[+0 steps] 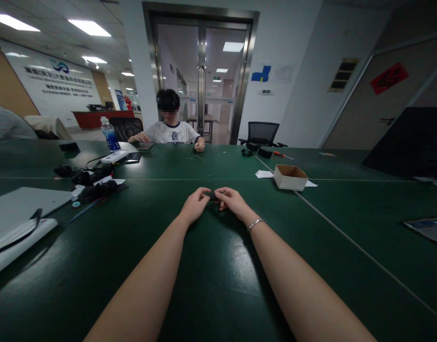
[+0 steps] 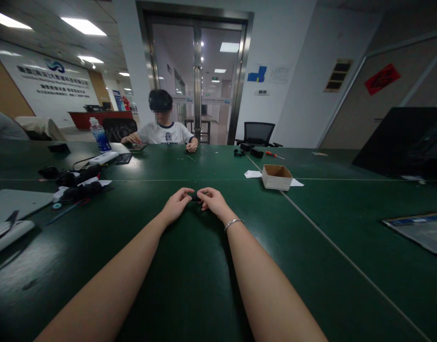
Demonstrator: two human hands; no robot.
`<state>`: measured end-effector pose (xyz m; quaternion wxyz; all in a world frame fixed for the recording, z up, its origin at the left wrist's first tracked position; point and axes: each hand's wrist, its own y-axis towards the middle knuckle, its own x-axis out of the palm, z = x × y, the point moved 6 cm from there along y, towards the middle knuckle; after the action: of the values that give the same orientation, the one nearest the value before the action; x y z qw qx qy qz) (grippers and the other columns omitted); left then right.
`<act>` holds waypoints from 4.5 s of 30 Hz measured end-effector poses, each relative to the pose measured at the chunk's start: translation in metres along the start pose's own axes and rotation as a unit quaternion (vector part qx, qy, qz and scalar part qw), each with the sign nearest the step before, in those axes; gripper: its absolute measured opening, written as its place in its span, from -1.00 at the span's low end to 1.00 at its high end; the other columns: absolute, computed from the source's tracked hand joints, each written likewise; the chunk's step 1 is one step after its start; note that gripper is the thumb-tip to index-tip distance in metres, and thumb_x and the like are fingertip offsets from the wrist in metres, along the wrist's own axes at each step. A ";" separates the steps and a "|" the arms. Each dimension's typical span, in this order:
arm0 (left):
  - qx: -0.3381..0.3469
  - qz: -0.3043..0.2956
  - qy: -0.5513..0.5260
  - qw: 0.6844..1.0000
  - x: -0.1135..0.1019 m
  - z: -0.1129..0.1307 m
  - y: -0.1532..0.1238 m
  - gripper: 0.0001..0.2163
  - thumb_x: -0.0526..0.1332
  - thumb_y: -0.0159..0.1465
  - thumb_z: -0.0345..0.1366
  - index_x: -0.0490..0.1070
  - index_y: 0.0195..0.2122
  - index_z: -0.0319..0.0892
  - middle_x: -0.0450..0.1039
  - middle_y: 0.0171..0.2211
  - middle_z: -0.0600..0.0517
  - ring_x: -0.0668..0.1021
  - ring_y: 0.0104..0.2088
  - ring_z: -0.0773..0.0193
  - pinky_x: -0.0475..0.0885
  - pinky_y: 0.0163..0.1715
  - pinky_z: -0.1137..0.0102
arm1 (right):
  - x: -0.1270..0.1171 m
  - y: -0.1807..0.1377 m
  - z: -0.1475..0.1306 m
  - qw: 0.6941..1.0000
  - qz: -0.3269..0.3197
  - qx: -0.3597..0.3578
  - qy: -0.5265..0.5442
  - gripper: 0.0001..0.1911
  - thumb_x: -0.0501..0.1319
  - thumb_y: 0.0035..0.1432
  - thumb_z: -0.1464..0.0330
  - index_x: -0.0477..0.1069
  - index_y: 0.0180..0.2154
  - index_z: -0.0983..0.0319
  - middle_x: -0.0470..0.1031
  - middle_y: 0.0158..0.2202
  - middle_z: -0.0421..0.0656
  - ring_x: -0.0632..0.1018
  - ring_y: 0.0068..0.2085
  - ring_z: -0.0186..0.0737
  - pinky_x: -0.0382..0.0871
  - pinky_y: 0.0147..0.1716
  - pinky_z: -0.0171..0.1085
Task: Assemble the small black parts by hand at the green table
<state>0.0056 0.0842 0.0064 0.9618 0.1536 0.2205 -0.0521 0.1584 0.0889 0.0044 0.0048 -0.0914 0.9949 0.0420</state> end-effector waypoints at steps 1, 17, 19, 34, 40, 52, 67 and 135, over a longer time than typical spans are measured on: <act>-0.002 -0.002 0.000 1.000 0.000 -0.001 0.000 -0.73 0.09 0.23 -0.28 0.41 -0.06 -0.11 0.44 -0.34 0.05 0.46 -0.31 0.28 0.32 -0.27 0.41 | 0.000 0.000 0.000 1.000 0.000 0.001 -0.001 -0.86 0.31 0.14 0.40 0.43 -0.25 0.30 0.43 -0.52 -0.24 0.38 -0.63 -0.45 0.42 -0.63 -0.46; -0.010 -0.009 -0.035 0.999 0.002 -0.005 0.001 -0.74 0.11 0.24 -0.26 0.40 -0.06 -0.12 0.47 -0.29 0.02 0.49 -0.28 0.28 0.38 -0.24 0.40 | 0.001 -0.001 -0.002 1.000 -0.001 -0.001 0.008 -0.88 0.31 0.15 0.42 0.43 -0.25 0.30 0.44 -0.51 -0.24 0.39 -0.64 -0.47 0.43 -0.64 -0.47; -0.005 -0.003 -0.024 1.000 0.001 -0.001 0.000 -0.73 0.16 0.21 -0.26 0.41 -0.07 -0.13 0.45 -0.26 0.01 0.48 -0.29 0.28 0.37 -0.22 0.40 | 0.001 0.000 -0.002 1.000 0.001 -0.001 0.008 -0.90 0.30 0.15 0.44 0.43 -0.26 0.31 0.43 -0.52 -0.25 0.38 -0.65 -0.47 0.43 -0.65 -0.47; -0.008 -0.015 -0.042 0.999 0.003 -0.004 0.002 -0.74 0.09 0.26 -0.24 0.40 -0.07 -0.15 0.44 -0.34 0.02 0.48 -0.32 0.29 0.36 -0.32 0.42 | 0.001 -0.002 -0.003 1.000 0.002 0.003 0.003 -0.93 0.28 0.17 0.45 0.43 -0.26 0.30 0.43 -0.51 -0.24 0.39 -0.64 -0.46 0.44 -0.64 -0.46; -0.013 -0.014 -0.031 0.999 0.002 0.000 0.000 -0.74 0.10 0.23 -0.29 0.40 -0.07 -0.13 0.44 -0.34 0.05 0.46 -0.40 0.33 0.35 -0.34 0.43 | 0.000 -0.001 -0.002 1.000 0.005 0.006 0.010 -0.90 0.31 0.15 0.43 0.43 -0.26 0.30 0.43 -0.51 -0.24 0.40 -0.63 -0.46 0.44 -0.63 -0.46; -0.018 -0.009 -0.018 1.000 0.002 -0.002 0.000 -0.73 0.03 0.31 -0.20 0.38 -0.04 -0.12 0.43 -0.39 0.06 0.44 -0.45 0.34 0.33 -0.39 0.44 | 0.001 -0.001 -0.002 1.000 0.004 0.000 0.008 -0.88 0.32 0.14 0.42 0.43 -0.26 0.30 0.45 -0.49 -0.22 0.39 -0.64 -0.46 0.44 -0.64 -0.45; 0.010 -0.033 -0.024 0.999 0.006 -0.005 0.002 -0.69 0.02 0.31 -0.16 0.35 0.01 -0.10 0.40 -0.47 0.08 0.43 -0.46 0.33 0.32 -0.42 0.45 | 0.001 -0.001 -0.003 1.000 0.000 0.004 0.012 -0.90 0.31 0.15 0.43 0.44 -0.26 0.30 0.42 -0.52 -0.25 0.39 -0.64 -0.45 0.43 -0.64 -0.46; 0.002 -0.040 0.025 0.999 0.004 0.003 -0.003 -0.66 -0.03 0.34 -0.06 0.41 -0.04 -0.07 0.41 -0.43 0.07 0.43 -0.44 0.31 0.29 -0.41 0.44 | 0.000 -0.001 -0.002 1.000 0.003 0.005 0.013 -0.90 0.31 0.15 0.43 0.44 -0.27 0.30 0.43 -0.52 -0.24 0.40 -0.63 -0.46 0.44 -0.64 -0.48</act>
<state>0.0105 0.0805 0.0068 0.9528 0.1479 0.2506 -0.0868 0.1582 0.0877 0.0067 -0.0080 -0.0888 0.9954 0.0354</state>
